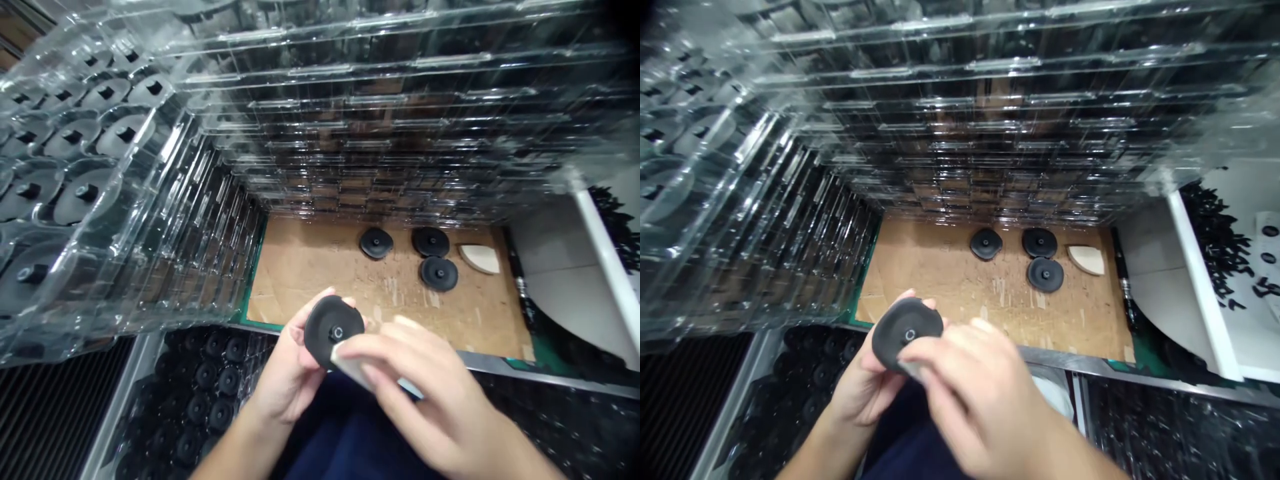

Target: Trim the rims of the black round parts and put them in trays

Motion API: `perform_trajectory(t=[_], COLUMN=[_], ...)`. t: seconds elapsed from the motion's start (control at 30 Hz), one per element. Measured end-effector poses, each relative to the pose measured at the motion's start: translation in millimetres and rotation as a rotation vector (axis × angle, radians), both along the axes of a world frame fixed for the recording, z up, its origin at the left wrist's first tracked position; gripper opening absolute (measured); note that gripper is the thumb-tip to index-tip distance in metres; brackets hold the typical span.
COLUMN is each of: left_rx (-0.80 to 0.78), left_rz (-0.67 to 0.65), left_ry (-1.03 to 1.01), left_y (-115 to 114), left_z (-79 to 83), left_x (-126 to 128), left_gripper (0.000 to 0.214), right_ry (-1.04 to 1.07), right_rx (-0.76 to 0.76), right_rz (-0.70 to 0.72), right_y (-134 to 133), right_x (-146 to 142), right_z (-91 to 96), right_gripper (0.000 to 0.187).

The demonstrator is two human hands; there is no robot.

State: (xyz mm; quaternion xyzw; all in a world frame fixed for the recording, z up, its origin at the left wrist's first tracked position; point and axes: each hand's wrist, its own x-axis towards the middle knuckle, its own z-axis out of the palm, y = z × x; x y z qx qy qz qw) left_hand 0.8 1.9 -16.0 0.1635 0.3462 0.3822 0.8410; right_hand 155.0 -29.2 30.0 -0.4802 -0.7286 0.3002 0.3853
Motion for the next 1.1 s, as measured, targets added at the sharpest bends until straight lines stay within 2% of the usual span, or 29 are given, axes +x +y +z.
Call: perform_trajectory(t=[0.07, 0.13, 0.17, 0.23, 0.3, 0.4, 0.43, 0.5, 0.53, 0.6, 0.67, 0.73, 0.8, 0.87, 0.93, 1.0, 1.1], left_rx=[-0.054, -0.104, -0.12, -0.11, -0.075, -0.041, -0.048, -0.061, -0.07, -0.099, -0.136, -0.157, -0.135, -0.091, -0.058, -0.048, -0.05], left_rz=[0.003, 0.006, -0.004, -0.055, -0.119, -0.152, -0.161, -0.169, -0.172, -0.161, -0.141, -0.124, -0.108, -0.105, -0.117, -0.137, -0.16], left_ry=[-0.014, -0.001, 0.003, -0.008, -0.047, -0.075, -0.062, -0.042, -0.04, -0.06, -0.104, -0.154, -0.217, -0.286, -0.352, -0.389, -0.386], left_y=[-0.8, -2.3, -3.1, -4.4, -5.5, -8.1, -9.5, -13.1, -15.2, -19.7, -24.4, -28.8, -32.2, -34.3, -35.0, -34.6, -33.9], left_z=[-1.6, 0.2, 2.3, 8.0, 13.2, 16.2, 16.0, 14.6, 13.7, 12.3, 11.2, 10.2, 9.1, 7.7, 6.5, 5.6, 5.3], left_x=[-1.4, -0.3, 0.6, 1.4, 0.6, -2.0, -2.7, -3.8, -4.4, -6.1, -8.8, -12.2, -15.4, -18.2, -20.4, -22.2, -23.9], left_gripper=[0.062, 0.063, 0.062, 0.053, 0.041, 0.029, 0.026, 0.024, 0.025, 0.033, 0.045, 0.053, 0.053, 0.052, 0.052, 0.053, 0.054], right_ry=[-0.101, -0.186, -0.191, -0.12, -0.051, -0.12, -0.136, -0.101, -0.059, 0.005, 0.005, -0.035, -0.07, -0.086, -0.082, -0.069, -0.054], right_rx=[-0.023, 0.057, 0.131, 0.238, 0.21, 0.111, 0.132, 0.204, 0.215, 0.114, -0.067, -0.164, -0.176, -0.157, -0.132, -0.116, -0.119], right_rz=[-0.144, -0.251, -0.23, -0.062, 0.057, -0.041, -0.046, 0.034, 0.058, -0.038, -0.204, -0.235, -0.24, -0.284, -0.332, -0.346, -0.292], right_y=[-3.8, -0.6, 3.1, 11.5, 16.6, 13.0, 10.4, 7.9, 9.2, 17.1, 28.2, 36.1, 35.4, 25.1, 8.7, -8.4, -28.1], right_x=[6.4, 8.0, 7.6, 5.6, 3.1, -2.3, -3.7, -3.5, -1.0, 7.9, 18.1, 23.8, 22.8, 18.0, 13.9, 12.7, 14.6], right_z=[0.3, -0.4, -1.0, -2.1, -1.7, 3.2, 5.0, 4.8, 1.1, -16.0, -45.2, -79.6, -109.2, -125.8, -127.3, -117.8, -99.5], right_gripper=[0.02, 0.022, 0.023, 0.027, 0.029, 0.03, 0.031, 0.033, 0.032, 0.029, 0.025, 0.025, 0.025, 0.028, 0.032, 0.03, 0.026])
